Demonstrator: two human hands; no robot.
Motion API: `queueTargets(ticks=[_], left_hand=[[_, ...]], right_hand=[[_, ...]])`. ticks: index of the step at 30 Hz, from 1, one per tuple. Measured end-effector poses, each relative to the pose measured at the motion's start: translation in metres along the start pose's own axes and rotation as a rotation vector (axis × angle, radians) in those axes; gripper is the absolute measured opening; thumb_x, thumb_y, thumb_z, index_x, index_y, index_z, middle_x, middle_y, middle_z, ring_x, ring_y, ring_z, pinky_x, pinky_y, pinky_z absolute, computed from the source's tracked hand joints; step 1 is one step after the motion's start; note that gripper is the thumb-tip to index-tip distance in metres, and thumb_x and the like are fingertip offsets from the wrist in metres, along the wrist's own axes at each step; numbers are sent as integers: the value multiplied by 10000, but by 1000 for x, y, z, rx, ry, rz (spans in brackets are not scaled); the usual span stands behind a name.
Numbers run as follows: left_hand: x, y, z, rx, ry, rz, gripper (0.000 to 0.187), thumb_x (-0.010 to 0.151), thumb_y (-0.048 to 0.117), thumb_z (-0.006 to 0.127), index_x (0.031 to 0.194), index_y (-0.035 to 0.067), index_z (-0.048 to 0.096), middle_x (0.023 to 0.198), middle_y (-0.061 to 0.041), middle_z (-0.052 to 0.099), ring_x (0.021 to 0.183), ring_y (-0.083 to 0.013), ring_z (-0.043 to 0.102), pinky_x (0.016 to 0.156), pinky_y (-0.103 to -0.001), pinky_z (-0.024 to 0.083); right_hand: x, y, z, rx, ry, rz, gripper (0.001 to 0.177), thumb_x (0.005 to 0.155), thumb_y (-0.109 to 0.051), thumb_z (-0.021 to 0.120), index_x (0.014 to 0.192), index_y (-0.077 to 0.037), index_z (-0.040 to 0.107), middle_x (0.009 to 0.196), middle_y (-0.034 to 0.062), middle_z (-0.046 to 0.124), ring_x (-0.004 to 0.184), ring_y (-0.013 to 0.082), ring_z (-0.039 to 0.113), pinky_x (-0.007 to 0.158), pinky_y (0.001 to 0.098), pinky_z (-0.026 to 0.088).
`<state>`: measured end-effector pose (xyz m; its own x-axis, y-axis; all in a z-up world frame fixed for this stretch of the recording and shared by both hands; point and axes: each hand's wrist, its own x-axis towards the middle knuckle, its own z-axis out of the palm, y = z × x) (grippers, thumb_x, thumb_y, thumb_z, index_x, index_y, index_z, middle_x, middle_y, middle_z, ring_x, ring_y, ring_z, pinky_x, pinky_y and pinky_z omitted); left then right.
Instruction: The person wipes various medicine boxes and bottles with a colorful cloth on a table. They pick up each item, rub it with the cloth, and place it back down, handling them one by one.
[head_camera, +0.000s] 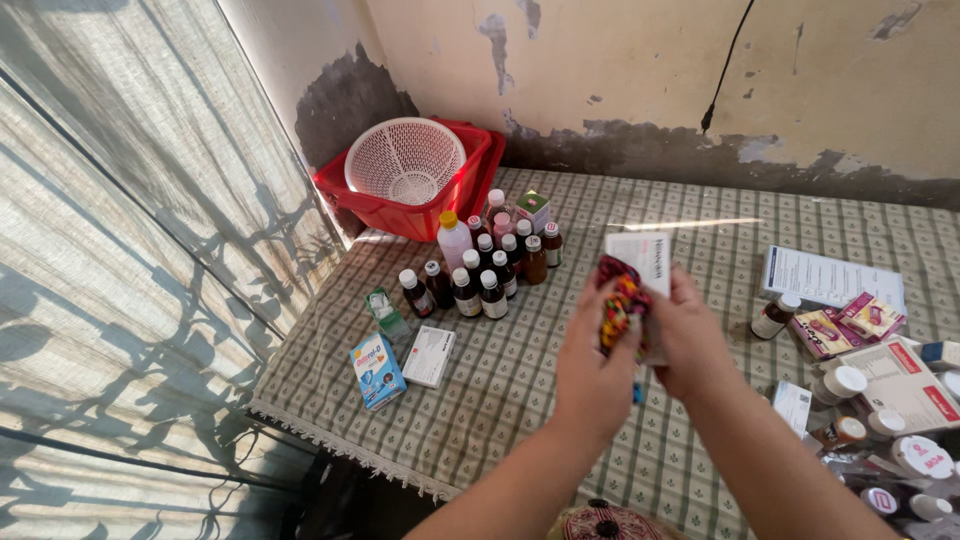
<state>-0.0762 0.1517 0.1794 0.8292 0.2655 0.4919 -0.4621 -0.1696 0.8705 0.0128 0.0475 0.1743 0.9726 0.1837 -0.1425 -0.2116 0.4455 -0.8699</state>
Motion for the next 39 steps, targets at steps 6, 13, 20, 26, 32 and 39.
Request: queueTargets(ticks=[6, 13, 20, 26, 32, 39], left_hand=[[-4, -34, -2, -472, -14, -443, 383, 920, 19, 595, 1287, -58, 673, 1157, -187, 719, 956, -200, 686, 857, -311, 575], [19, -2, -4, -359, 84, -150, 531, 943, 40, 595, 1461, -27, 498, 1439, -198, 570, 1299, -281, 549, 1097, -397, 421], [-14, 37, -10, 206, -238, 119, 639, 906, 92, 579, 1528, -8, 468, 1629, -259, 440, 1554, -429, 376, 1285, -473, 266], [-23, 29, -15, 155, -224, 94, 592, 913, 108, 546, 1493, -4, 497, 1647, -227, 435, 1588, -421, 359, 1302, -470, 276], [12, 7, -47, 240, 42, 125, 612, 865, 27, 561, 1472, -14, 499, 1648, -218, 432, 1568, -410, 346, 1287, -462, 259], [15, -14, -69, -139, 152, -75, 575, 903, -18, 546, 1474, -24, 482, 1581, -179, 483, 1486, -273, 453, 1230, -375, 333]], right_hand=[[4, -30, -18, 53, 259, -160, 533, 960, -81, 649, 1425, -254, 456, 1191, 35, 655, 969, 150, 695, 712, 350, 610], [-9, 17, -19, -79, -55, -9, 468, 1009, -286, 481, 1472, -221, 502, 1313, 50, 626, 1070, 162, 656, 806, 331, 570], [-12, -6, -19, 162, -95, 173, 681, 931, -550, 490, 1402, -61, 537, 1225, 168, 693, 1080, 250, 701, 868, 420, 604], [-22, -8, -14, 57, -88, 161, 658, 954, -503, 520, 1378, -3, 583, 1130, 180, 710, 879, 281, 713, 746, 420, 606], [-18, 7, -9, -67, -290, 312, 480, 925, -329, 472, 1327, -84, 567, 995, 139, 729, 737, 260, 715, 607, 425, 600], [-38, 31, 47, -205, -273, 194, 368, 1034, -222, 521, 1374, -90, 571, 995, 83, 677, 749, 189, 641, 594, 387, 554]])
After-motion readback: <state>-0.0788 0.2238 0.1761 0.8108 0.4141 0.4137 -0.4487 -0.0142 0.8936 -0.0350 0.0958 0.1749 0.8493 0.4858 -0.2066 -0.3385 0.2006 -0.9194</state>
